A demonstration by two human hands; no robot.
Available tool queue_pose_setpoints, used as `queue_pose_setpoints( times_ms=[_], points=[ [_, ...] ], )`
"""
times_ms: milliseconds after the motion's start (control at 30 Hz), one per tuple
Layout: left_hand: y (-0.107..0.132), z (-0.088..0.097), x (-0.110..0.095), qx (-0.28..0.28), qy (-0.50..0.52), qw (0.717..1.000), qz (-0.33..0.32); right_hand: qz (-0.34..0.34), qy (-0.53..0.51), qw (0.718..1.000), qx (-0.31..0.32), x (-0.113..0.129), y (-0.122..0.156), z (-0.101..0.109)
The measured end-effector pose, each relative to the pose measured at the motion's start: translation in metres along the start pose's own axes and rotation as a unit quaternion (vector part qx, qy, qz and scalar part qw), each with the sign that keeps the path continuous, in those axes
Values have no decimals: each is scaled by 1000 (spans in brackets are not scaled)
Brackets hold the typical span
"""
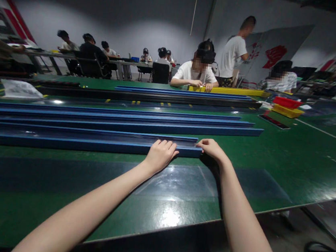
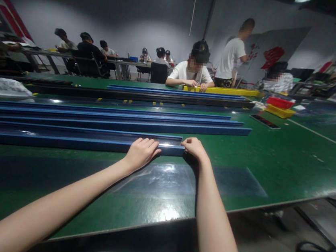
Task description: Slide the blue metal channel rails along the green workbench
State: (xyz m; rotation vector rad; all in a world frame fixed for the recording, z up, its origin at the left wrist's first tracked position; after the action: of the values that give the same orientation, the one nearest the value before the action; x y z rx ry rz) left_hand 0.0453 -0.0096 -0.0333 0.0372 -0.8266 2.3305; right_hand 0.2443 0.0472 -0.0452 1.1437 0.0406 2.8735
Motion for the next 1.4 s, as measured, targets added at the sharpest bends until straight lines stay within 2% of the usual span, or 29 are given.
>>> queue_pose_setpoints(
  times_ms=[1400],
  points=[
    [0,-3,1,-3,13,1000,8,-1,-6,1000,5,-7,-5,-4]
  ],
)
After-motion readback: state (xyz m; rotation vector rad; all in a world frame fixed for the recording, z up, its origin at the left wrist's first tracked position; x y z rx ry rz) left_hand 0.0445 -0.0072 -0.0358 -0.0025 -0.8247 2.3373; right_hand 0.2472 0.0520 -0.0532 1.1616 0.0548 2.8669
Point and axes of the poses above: each hand's wrist, its own y-axis away from the middle knuckle, its own z-axis out of the back of the hand, x = y × z, the point moved 4 cm from there along -y, towards the middle knuckle
